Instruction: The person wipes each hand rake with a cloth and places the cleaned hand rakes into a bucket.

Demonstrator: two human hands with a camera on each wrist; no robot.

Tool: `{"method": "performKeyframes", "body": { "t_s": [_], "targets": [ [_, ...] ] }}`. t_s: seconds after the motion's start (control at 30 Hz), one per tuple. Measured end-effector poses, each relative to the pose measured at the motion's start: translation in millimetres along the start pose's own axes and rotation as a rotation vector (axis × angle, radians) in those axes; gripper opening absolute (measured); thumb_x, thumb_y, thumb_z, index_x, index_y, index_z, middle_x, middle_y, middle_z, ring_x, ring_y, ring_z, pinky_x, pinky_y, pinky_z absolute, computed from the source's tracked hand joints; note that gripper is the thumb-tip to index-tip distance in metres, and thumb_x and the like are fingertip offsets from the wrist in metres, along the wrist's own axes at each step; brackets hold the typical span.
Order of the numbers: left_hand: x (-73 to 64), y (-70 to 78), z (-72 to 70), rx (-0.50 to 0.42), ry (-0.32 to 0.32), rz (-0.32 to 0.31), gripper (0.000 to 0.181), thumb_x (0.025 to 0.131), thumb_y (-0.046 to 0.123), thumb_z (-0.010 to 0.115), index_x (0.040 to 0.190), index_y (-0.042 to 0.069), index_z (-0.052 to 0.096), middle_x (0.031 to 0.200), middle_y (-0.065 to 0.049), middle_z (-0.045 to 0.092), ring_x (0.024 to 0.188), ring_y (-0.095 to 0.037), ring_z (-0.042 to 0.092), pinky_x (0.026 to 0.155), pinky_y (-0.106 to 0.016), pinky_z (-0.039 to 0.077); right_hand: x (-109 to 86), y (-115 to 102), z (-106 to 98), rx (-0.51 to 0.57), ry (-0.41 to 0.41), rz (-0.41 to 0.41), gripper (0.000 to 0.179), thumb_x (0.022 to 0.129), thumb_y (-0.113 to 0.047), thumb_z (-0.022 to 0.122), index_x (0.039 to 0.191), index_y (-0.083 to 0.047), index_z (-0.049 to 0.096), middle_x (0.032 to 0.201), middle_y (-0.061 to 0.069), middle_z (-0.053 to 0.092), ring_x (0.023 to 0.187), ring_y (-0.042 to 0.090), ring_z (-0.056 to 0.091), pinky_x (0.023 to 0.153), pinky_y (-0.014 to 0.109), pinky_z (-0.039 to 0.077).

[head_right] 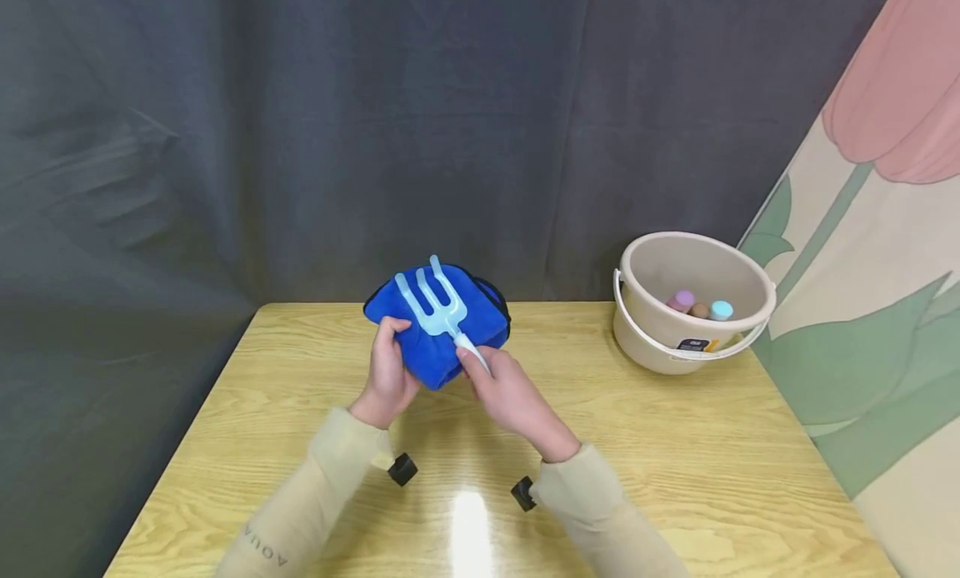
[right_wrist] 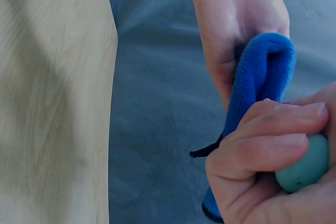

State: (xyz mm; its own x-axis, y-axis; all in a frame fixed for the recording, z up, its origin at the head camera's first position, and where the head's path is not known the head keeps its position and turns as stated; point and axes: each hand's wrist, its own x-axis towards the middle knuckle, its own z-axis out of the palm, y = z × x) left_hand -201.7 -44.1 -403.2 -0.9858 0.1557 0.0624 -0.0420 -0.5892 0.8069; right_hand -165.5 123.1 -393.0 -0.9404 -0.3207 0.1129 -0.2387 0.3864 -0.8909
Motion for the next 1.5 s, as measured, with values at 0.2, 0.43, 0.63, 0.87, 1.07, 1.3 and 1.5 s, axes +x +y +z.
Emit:
{"method": "performKeyframes", "body": {
  "t_s": [0.2,0.43,0.63,0.87,1.07,1.3,1.5],
  "targets": [
    [-7.2,-9.5,4.7,0.071,-0.079,-0.014,0.063,0.092,0.023,0.031,0.149,-0.003,0.025,0.148,-0.016,0.041,0.126,-0.022,0.047,0.106,-0.032,0.037,7.4,0.0,-3.5,0.015,0.009,0.012,0.042,0.111,-0.031,0.042,0.083,-0.004,0.056,0.057,-0.001,0.042,0.048,0.016,0.038,0.047,0.028,0.031],
    [-6.9,-5.3,4.7,0.011,-0.082,0.024,0.062,0.091,0.023,0.030,0.148,-0.001,0.025,0.147,-0.014,0.041,0.127,-0.023,0.046,0.106,-0.033,0.039,9.1,2.4,-1.9,0.020,-0.015,0.023,0.044,0.111,-0.032,0.042,0.079,-0.005,0.053,0.056,-0.001,0.041,0.048,0.015,0.036,0.047,0.026,0.029],
    [-3.8,0.8,3.6,-0.007,-0.053,0.056,0.061,0.089,0.023,0.033,0.146,0.001,0.029,0.143,-0.012,0.045,0.123,-0.022,0.050,0.102,-0.033,0.043,8.0,3.3,0.8,0.030,-0.012,0.012,0.045,0.111,-0.031,0.041,0.076,-0.006,0.053,0.056,-0.001,0.040,0.047,0.015,0.035,0.046,0.026,0.028],
    [-0.1,5.5,-0.7,-0.009,-0.037,0.070,0.058,0.090,0.023,0.032,0.144,0.001,0.031,0.139,-0.010,0.046,0.121,-0.021,0.051,0.099,-0.032,0.046,4.1,5.8,3.8,0.069,-0.028,0.048,0.045,0.111,-0.032,0.043,0.075,-0.006,0.051,0.056,-0.003,0.038,0.047,0.011,0.032,0.045,0.025,0.026],
    [6.5,13.0,-6.5,-0.059,0.013,0.130,0.046,0.092,0.023,0.030,0.133,0.005,0.040,0.128,-0.007,0.052,0.115,-0.020,0.053,0.096,-0.032,0.047,-3.7,8.5,6.9,0.108,-0.058,0.085,0.044,0.111,-0.035,0.043,0.079,-0.006,0.053,0.055,-0.003,0.037,0.045,0.010,0.030,0.042,0.024,0.023],
    [12.4,24.6,-11.9,-0.077,0.127,0.185,0.029,0.093,0.024,0.032,0.113,0.009,0.048,0.109,-0.004,0.055,0.098,-0.018,0.055,0.085,-0.029,0.049,-11.4,12.4,11.9,0.125,-0.092,0.100,0.044,0.111,-0.035,0.042,0.081,-0.005,0.053,0.056,-0.003,0.038,0.045,0.010,0.030,0.041,0.023,0.024],
    [15.1,35.4,-16.0,-0.084,0.104,0.268,0.026,0.096,0.024,0.033,0.109,0.010,0.051,0.104,-0.002,0.057,0.094,-0.017,0.055,0.084,-0.029,0.049,-14.2,8.3,12.5,0.129,-0.115,0.113,0.043,0.111,-0.035,0.043,0.082,-0.005,0.053,0.056,-0.002,0.039,0.045,0.010,0.030,0.041,0.022,0.025]
  ]
}}
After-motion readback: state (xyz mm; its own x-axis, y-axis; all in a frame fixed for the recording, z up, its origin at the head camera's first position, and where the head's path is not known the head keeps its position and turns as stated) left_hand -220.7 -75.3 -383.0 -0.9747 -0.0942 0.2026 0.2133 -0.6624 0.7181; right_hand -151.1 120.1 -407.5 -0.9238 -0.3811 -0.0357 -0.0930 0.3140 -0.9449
